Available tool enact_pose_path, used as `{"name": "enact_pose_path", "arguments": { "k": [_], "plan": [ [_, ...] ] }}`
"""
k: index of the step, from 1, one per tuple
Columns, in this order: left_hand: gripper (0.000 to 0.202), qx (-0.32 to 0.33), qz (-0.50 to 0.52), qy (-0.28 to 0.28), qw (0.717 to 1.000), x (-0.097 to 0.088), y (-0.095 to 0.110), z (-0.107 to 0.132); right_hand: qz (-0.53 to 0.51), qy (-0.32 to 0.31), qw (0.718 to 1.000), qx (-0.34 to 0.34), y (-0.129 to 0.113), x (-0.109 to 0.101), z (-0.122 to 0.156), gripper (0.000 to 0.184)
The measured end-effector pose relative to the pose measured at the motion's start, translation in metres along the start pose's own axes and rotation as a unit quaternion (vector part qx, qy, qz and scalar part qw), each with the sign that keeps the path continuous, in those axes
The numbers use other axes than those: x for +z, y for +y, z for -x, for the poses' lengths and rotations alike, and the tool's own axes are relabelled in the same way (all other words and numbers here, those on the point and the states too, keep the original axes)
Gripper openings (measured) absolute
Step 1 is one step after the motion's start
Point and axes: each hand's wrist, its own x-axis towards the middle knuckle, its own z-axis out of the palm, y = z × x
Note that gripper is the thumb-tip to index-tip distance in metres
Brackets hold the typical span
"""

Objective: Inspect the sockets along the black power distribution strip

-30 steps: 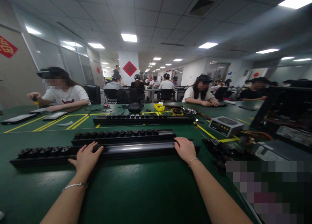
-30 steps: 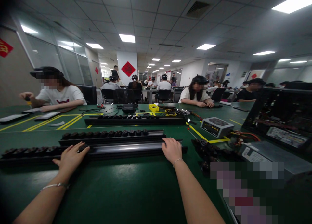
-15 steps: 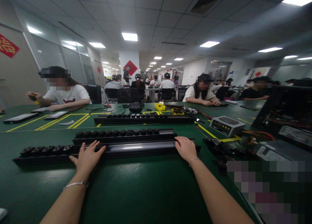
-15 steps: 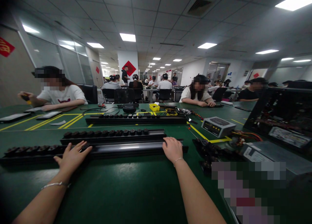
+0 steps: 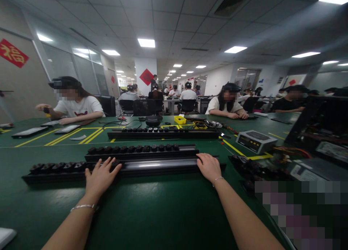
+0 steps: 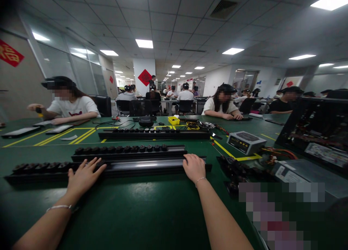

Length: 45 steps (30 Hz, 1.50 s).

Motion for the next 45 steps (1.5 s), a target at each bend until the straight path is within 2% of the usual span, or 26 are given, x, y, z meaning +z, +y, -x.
{"name": "enact_pose_path", "arguments": {
  "k": [3, 6, 10, 16, 29, 45],
  "plan": [
    [0.059, 0.017, -0.068, 0.002, 0.998, 0.0027, -0.0042, -0.0004, 0.003, -0.004, 1.000, 0.001, 0.0003, -0.0001, -0.0003, 0.040],
    [0.060, 0.022, -0.084, 0.009, 0.996, 0.0044, -0.0074, -0.0023, 0.000, -0.003, 1.000, 0.000, 0.0005, 0.0002, -0.0005, 0.039],
    [0.056, 0.024, -0.070, 0.010, 0.997, 0.0057, -0.0088, -0.0058, -0.001, -0.004, 1.000, 0.001, 0.0003, 0.0005, -0.0006, 0.040],
    [0.060, -0.027, -0.044, 0.040, 0.998, 0.0080, -0.0061, -0.0069, -0.003, -0.002, 1.000, 0.002, 0.0015, 0.0016, -0.0010, 0.040],
    [0.046, -0.008, -0.018, 0.039, 0.999, 0.0073, -0.0067, -0.0068, 0.006, -0.001, 1.000, 0.002, 0.0006, 0.0027, -0.0019, 0.039],
    [0.048, -0.006, -0.013, 0.013, 1.000, 0.0025, -0.0028, -0.0057, 0.003, 0.002, 1.000, -0.002, 0.0020, 0.0025, -0.0016, 0.040]
  ]
}}
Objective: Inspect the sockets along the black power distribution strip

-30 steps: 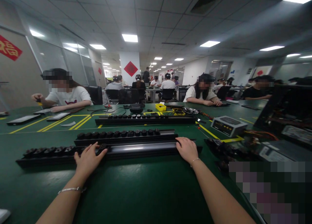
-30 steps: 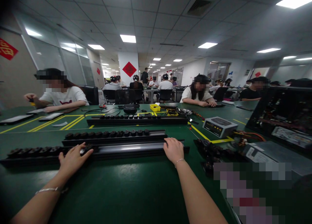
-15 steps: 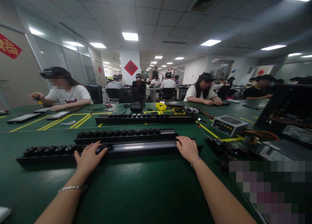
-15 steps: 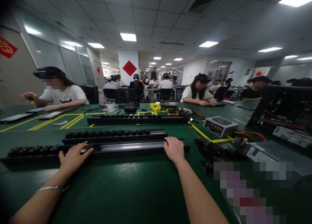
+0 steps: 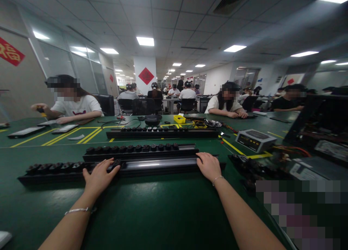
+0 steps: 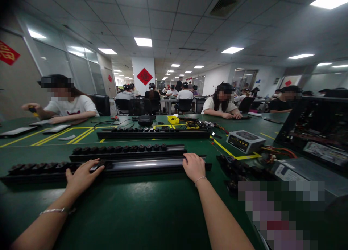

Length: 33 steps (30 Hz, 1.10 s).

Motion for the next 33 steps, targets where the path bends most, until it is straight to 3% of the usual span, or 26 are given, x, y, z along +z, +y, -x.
{"name": "enact_pose_path", "arguments": {
  "k": [33],
  "plan": [
    [0.045, 0.071, -0.022, -0.004, 0.997, 0.0047, -0.0012, 0.0018, 0.001, -0.012, 1.000, 0.006, -0.0022, -0.0028, 0.0003, 0.040]
  ]
}}
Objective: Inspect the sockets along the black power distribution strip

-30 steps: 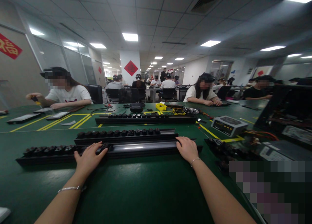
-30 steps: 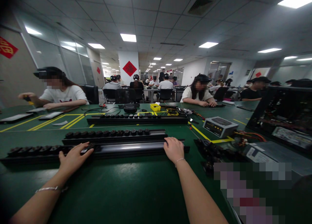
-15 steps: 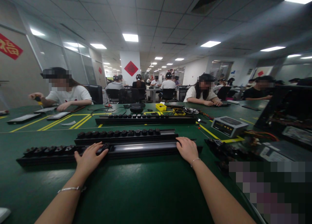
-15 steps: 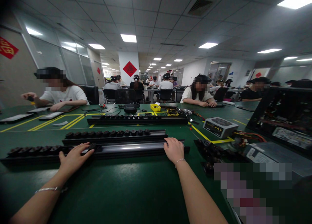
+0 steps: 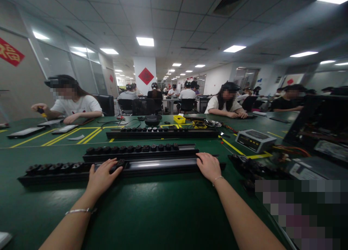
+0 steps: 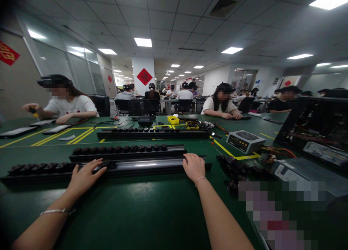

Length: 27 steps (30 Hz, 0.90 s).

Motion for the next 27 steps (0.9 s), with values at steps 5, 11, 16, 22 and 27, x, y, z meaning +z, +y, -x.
{"name": "enact_pose_path", "arguments": {
  "k": [5, 11, 16, 22, 27],
  "plan": [
    [0.045, 0.008, -0.003, 0.007, 1.000, 0.0015, -0.0013, -0.0002, -0.001, 0.000, 1.000, -0.001, 0.0002, 0.0004, -0.0003, 0.040],
    [0.045, 0.016, -0.008, 0.011, 1.000, 0.0004, -0.0009, 0.0006, 0.002, -0.002, 1.000, 0.002, 0.0003, 0.0004, -0.0005, 0.040],
    [0.045, 0.018, -0.016, 0.008, 1.000, -0.0003, 0.0020, 0.0008, 0.004, 0.008, 1.000, -0.004, 0.0014, 0.0027, -0.0007, 0.039],
    [0.045, 0.024, -0.020, 0.006, 0.999, 0.0022, 0.0026, 0.0001, 0.002, 0.018, 1.000, -0.004, 0.0019, 0.0039, -0.0006, 0.038],
    [0.045, 0.028, -0.021, 0.004, 0.999, 0.0032, 0.0034, 0.0000, 0.002, 0.020, 1.000, -0.004, 0.0018, 0.0039, -0.0005, 0.038]
  ]
}}
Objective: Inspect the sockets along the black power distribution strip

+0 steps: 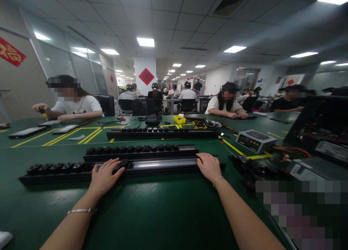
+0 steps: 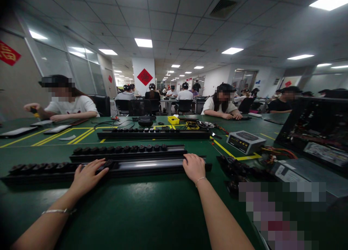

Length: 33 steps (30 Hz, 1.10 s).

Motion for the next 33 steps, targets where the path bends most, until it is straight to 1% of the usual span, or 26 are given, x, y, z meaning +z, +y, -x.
{"name": "enact_pose_path", "arguments": {
  "k": [10, 16, 20, 25, 33],
  "plan": [
    [0.047, -0.005, 0.012, -0.015, 1.000, 0.001, -0.001, -0.001, -0.001, -0.010, 1.000, 0.003, -0.001, -0.002, 0.000, 0.039],
    [0.047, -0.007, 0.017, -0.012, 1.000, -0.001, 0.005, 0.001, 0.000, -0.008, 1.000, 0.002, -0.001, -0.001, 0.000, 0.038],
    [0.046, -0.002, 0.015, -0.016, 1.000, -0.003, 0.008, 0.002, 0.001, 0.000, 1.000, -0.002, 0.000, 0.001, 0.000, 0.038],
    [0.043, 0.007, 0.006, -0.005, 1.000, -0.003, 0.010, 0.002, -0.005, 0.000, 1.000, -0.004, 0.000, 0.001, 0.000, 0.038],
    [0.043, 0.023, 0.001, -0.017, 1.000, -0.001, 0.016, 0.001, -0.010, -0.002, 1.000, 0.001, 0.000, 0.001, -0.001, 0.038]
  ]
}}
